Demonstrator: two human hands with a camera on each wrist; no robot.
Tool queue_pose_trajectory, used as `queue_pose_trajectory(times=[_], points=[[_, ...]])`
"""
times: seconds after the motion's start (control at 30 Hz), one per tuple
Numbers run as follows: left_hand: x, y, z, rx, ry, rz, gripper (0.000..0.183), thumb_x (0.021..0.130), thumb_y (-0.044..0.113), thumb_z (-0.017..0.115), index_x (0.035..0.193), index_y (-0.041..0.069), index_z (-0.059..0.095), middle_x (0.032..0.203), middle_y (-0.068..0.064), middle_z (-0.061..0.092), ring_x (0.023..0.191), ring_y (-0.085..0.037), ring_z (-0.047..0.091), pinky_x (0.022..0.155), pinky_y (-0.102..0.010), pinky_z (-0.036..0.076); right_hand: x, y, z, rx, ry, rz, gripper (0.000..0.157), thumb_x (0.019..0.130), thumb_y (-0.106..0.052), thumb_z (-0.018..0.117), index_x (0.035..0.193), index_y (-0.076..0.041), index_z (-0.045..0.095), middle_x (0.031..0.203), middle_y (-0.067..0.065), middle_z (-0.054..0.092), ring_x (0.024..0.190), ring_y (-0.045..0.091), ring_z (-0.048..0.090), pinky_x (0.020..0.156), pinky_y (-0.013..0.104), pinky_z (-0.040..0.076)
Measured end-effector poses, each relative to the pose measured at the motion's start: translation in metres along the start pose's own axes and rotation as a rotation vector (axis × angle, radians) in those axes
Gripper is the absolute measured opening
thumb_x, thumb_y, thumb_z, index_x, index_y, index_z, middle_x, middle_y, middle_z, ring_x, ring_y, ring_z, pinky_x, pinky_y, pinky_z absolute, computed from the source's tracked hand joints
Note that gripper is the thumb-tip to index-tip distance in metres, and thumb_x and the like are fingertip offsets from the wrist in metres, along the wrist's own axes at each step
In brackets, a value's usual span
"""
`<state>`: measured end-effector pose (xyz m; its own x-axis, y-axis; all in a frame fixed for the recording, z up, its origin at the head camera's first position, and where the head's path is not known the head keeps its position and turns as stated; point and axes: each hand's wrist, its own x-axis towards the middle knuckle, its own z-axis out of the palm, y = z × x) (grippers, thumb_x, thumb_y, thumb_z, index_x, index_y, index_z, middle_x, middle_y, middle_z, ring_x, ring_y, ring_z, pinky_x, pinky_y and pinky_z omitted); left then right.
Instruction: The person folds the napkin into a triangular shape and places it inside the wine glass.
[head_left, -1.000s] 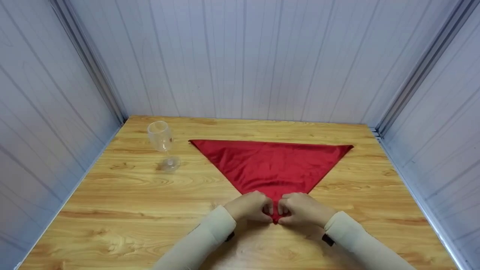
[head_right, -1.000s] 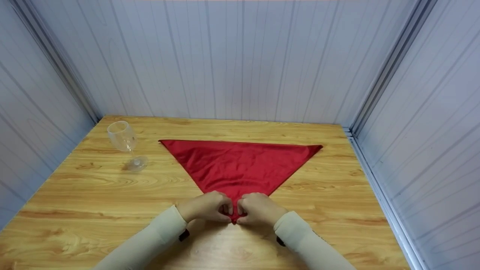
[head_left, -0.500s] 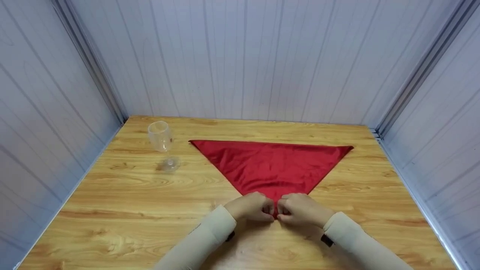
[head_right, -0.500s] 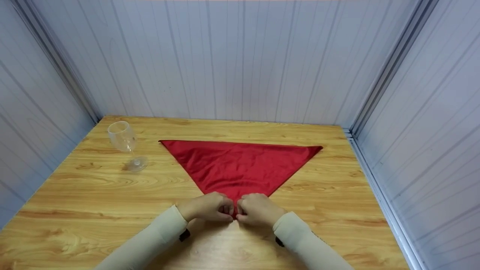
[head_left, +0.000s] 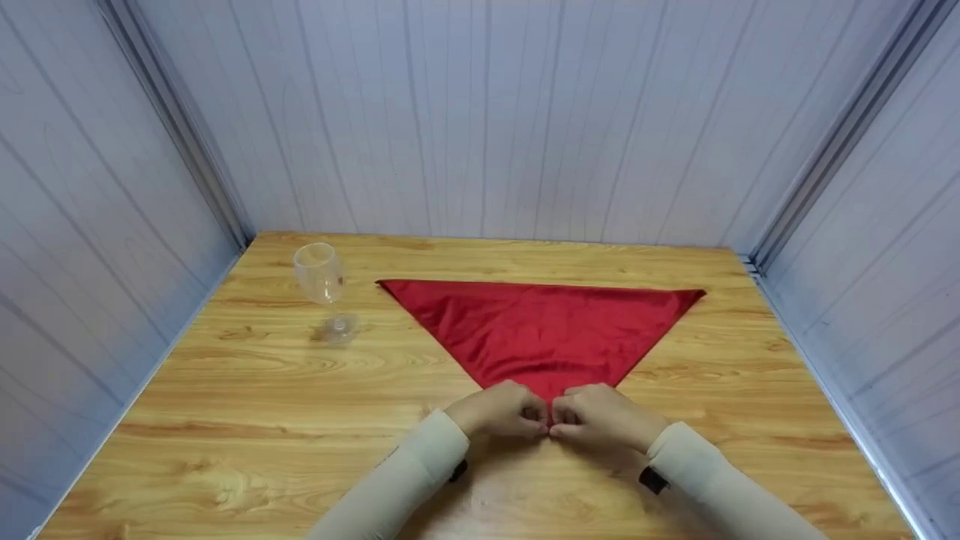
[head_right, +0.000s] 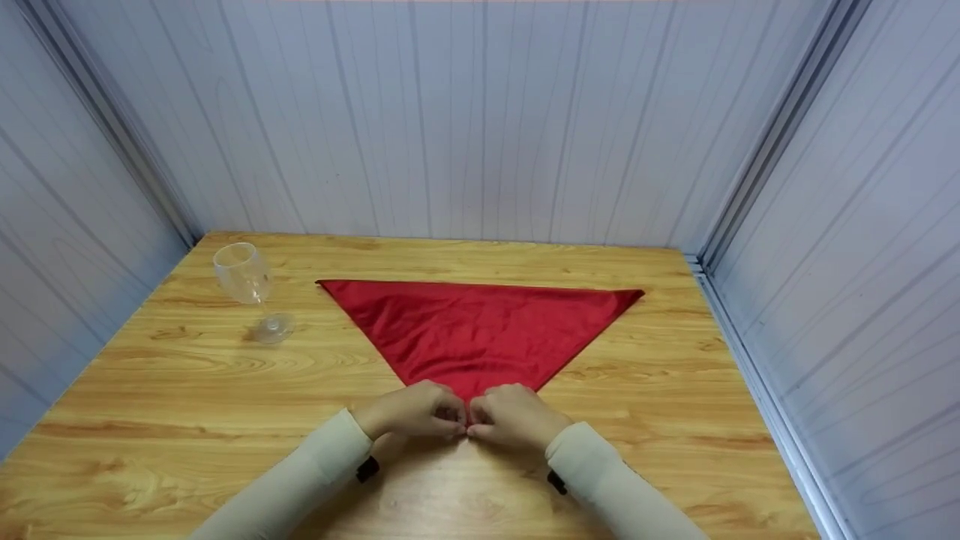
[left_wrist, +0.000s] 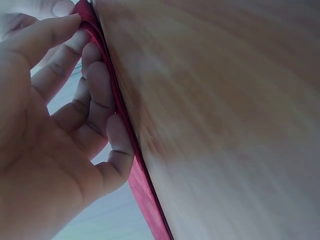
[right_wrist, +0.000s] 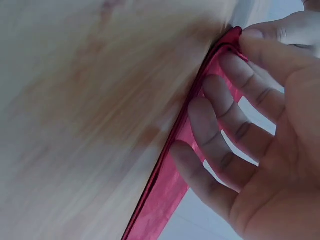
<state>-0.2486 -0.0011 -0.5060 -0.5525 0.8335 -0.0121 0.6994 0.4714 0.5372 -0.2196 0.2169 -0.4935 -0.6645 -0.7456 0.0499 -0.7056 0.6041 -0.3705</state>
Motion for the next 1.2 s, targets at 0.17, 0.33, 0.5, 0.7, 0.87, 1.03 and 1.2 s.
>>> queue_pose_trajectory(times=[0.17,0.33,0.5,0.7,0.87,1.03,1.2], points=[[0.001,0.000,0.001,0.005,0.001,-0.018,0.008,0.088,0.018,0.077,0.084,0.012,0.074,0.069,0.013,0.058,0.065,0.003,0.049,0.062,-0.012,0.039,0.001,0.000,0.001,-0.021,0.003,0.036,0.012,0.095,-0.029,0.070,0.085,-0.021,0.069,0.077,-0.015,0.056,0.067,0.002,0.049,0.063,0.027,0.044],[0.000,0.000,0.000,-0.002,-0.011,-0.014,0.014,0.082,0.017,0.083,0.087,0.011,0.072,0.074,0.008,0.064,0.067,0.002,0.052,0.063,-0.011,0.041,0.005,0.000,0.001,-0.035,-0.013,0.086,0.014,0.094,-0.030,0.071,0.083,-0.022,0.068,0.075,-0.015,0.057,0.068,0.004,0.051,0.066,0.032,0.045],[-0.001,-0.002,-0.001,-0.024,0.001,0.049,0.015,0.083,0.010,0.082,0.092,0.010,0.070,0.080,0.003,0.066,0.073,-0.001,0.056,0.066,-0.011,0.042,0.008,0.002,0.002,-0.046,-0.013,0.108,0.011,0.092,-0.027,0.074,0.084,-0.020,0.070,0.076,-0.014,0.061,0.070,0.006,0.056,0.065,0.031,0.048],[-0.002,-0.003,-0.002,-0.036,0.011,0.110,0.011,0.087,0.005,0.077,0.097,0.009,0.075,0.085,0.003,0.069,0.076,-0.002,0.059,0.070,-0.010,0.044,0.008,0.005,0.002,-0.023,0.000,0.128,0.011,0.091,-0.025,0.074,0.081,-0.020,0.072,0.072,-0.015,0.060,0.065,0.003,0.053,0.060,0.027,0.046],[0.000,-0.002,-0.001,-0.039,0.038,0.085,0.015,0.084,0.019,0.083,0.094,0.011,0.076,0.082,0.004,0.070,0.072,0.000,0.059,0.066,-0.010,0.044,0.009,0.009,0.000,0.012,-0.019,0.171,0.013,0.091,-0.027,0.075,0.080,-0.021,0.072,0.070,-0.016,0.060,0.065,0.003,0.054,0.060,0.028,0.047],[0.002,0.001,0.001,-0.043,0.057,0.037,0.015,0.081,0.018,0.086,0.090,0.012,0.075,0.078,0.006,0.069,0.067,0.005,0.054,0.063,-0.009,0.044,0.008,0.012,0.001,0.070,-0.025,0.211,0.010,0.090,-0.028,0.075,0.081,-0.024,0.072,0.072,-0.018,0.061,0.068,0.003,0.058,0.062,0.029,0.048],[0.002,0.004,0.002,0.008,0.102,0.006,0.009,0.080,0.014,0.085,0.083,0.012,0.077,0.074,0.008,0.069,0.064,0.008,0.053,0.062,-0.009,0.044,0.006,0.013,0.003,0.132,-0.028,0.217,0.008,0.090,-0.029,0.076,0.083,-0.026,0.071,0.072,-0.020,0.062,0.069,0.001,0.057,0.064,0.029,0.048]])
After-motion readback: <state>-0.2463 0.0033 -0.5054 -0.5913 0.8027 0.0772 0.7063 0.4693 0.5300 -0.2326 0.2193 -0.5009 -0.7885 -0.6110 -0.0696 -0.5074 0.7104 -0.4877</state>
